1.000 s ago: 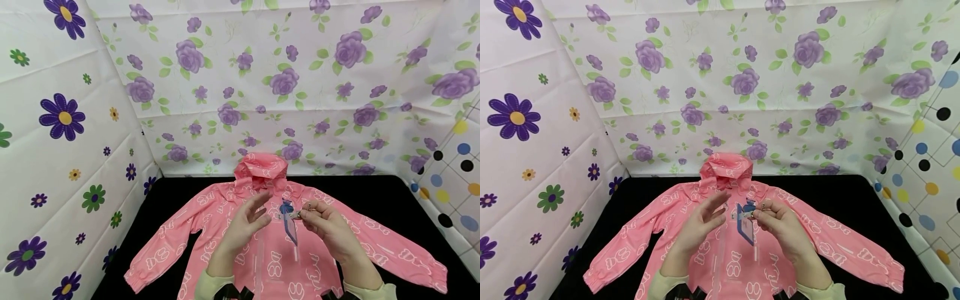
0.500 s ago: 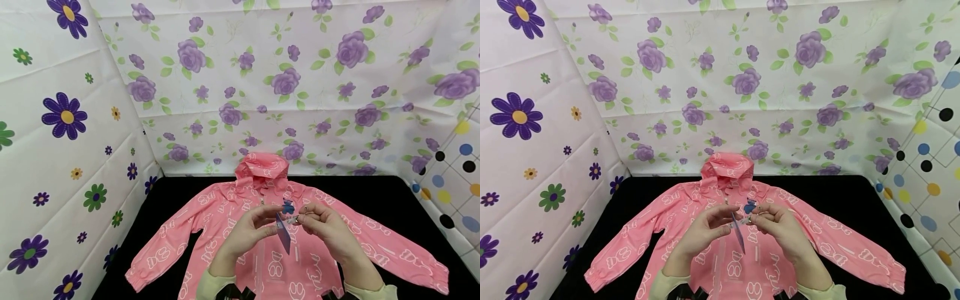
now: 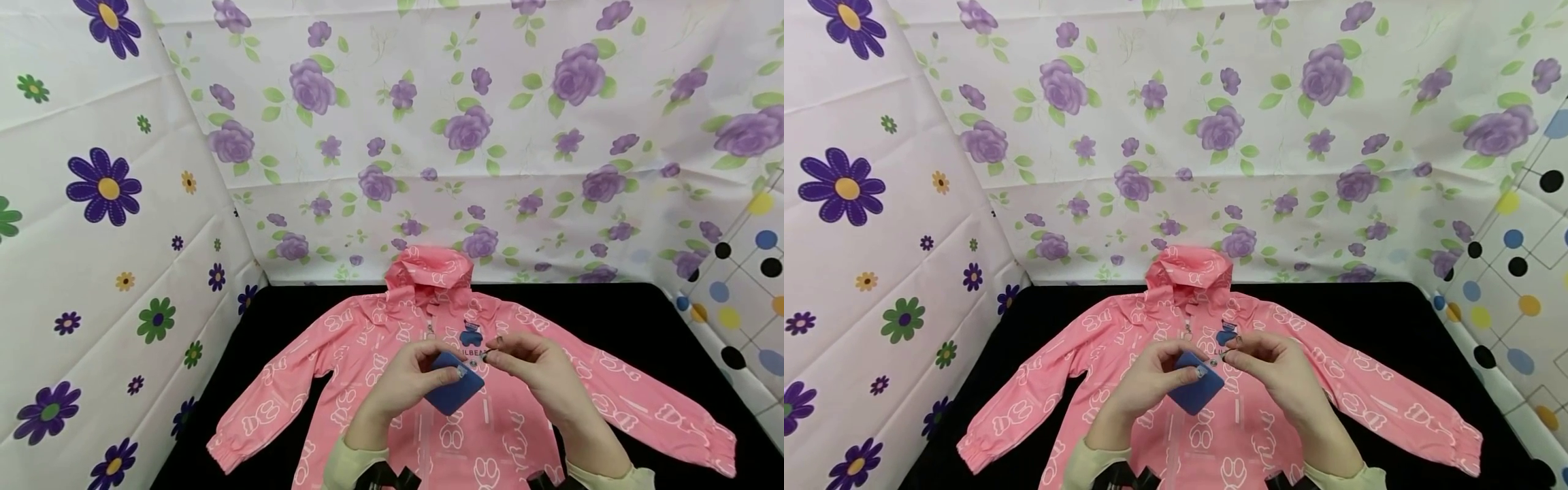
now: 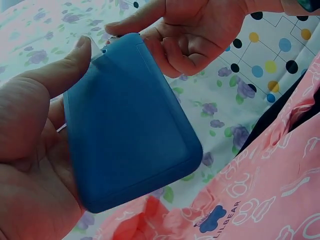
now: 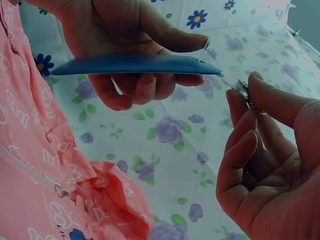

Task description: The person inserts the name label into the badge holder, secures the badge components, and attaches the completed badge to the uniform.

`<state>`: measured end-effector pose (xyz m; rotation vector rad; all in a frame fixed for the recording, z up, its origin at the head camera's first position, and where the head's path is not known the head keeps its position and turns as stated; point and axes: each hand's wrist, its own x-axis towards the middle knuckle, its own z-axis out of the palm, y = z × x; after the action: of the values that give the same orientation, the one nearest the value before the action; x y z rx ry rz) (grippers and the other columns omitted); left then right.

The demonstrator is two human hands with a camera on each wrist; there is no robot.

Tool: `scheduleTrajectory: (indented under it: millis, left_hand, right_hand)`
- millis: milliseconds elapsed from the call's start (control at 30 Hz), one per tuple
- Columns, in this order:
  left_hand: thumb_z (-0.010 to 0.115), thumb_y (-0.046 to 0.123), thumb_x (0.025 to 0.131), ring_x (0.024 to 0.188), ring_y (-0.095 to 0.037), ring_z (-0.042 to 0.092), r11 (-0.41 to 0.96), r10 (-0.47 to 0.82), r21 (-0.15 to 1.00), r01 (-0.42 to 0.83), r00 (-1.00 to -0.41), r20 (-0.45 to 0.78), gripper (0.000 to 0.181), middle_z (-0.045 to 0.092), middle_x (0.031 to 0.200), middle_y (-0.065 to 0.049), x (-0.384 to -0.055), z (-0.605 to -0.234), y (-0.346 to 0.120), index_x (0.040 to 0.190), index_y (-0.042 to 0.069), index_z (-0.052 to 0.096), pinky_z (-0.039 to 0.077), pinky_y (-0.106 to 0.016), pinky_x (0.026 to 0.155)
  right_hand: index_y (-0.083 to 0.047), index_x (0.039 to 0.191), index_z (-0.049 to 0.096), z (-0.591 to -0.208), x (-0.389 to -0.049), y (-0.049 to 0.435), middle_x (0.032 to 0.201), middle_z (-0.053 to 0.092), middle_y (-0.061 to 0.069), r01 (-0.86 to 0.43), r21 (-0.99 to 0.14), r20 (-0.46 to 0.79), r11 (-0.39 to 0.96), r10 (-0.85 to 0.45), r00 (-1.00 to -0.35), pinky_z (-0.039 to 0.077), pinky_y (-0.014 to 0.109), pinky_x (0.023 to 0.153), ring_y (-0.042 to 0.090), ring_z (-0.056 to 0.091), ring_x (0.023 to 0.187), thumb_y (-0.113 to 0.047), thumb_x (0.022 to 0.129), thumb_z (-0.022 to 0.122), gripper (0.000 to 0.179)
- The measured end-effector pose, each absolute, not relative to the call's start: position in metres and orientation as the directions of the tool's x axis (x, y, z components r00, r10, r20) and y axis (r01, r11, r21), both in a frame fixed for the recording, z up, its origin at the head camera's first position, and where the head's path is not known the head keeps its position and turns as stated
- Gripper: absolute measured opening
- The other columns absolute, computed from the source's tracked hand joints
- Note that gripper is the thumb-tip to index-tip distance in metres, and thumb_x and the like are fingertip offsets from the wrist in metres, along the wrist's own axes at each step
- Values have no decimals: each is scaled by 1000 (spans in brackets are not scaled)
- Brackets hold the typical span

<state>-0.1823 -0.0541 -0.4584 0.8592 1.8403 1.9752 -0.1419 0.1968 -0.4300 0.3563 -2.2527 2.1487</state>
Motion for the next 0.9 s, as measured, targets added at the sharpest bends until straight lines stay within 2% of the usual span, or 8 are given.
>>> scheduleTrajectory:
  millis: [133,267,367,533,700,900]
  left_hand:
    - [74,9,102,96,-14,72,-120,603,973,198,-764,230,25,72,119,-11,-181,-457,-54,123,-4,73,61,-26,80]
    - [73,6,102,99,-12,70,-116,609,969,220,-754,244,24,70,121,-9,-180,-456,-54,124,-4,74,59,-23,82]
    - [72,3,101,101,-12,71,-124,614,966,228,-747,255,24,71,120,-10,-180,-456,-53,124,-5,74,61,-25,85]
    - [72,-2,99,102,-15,72,-166,633,959,228,-722,281,25,67,124,-18,-180,-458,-53,124,-7,72,62,-28,87]
    - [74,1,100,104,-15,73,-184,648,958,220,-706,286,29,67,129,-16,-181,-459,-53,128,-8,71,63,-30,87]
    - [75,4,100,102,-14,73,-155,648,965,212,-716,262,31,70,128,-14,-181,-457,-53,128,-9,70,63,-29,87]
  right_hand:
    - [5,120,75,-428,-140,197,110,79,-3,-164,-985,155,59,-143,-978,61,26,85,14,74,99,-5,101,74,21]
    - [10,129,70,-426,-139,197,108,80,0,-145,-985,132,94,-130,-983,60,26,83,14,73,99,-9,103,72,32]
    - [9,133,69,-426,-140,196,111,80,6,-130,-985,116,114,-125,-985,59,26,85,15,73,100,-13,104,72,36]
    - [5,133,71,-426,-140,193,123,76,17,-128,-982,112,141,-120,-986,59,27,89,15,72,104,-17,105,72,36]
    - [3,135,71,-424,-140,192,126,75,17,-109,-981,95,160,-92,-991,57,25,91,13,71,108,-21,105,72,38]
    - [1,136,71,-424,-140,191,129,74,15,-111,-980,97,164,-92,-991,57,24,92,12,72,111,-21,105,72,38]
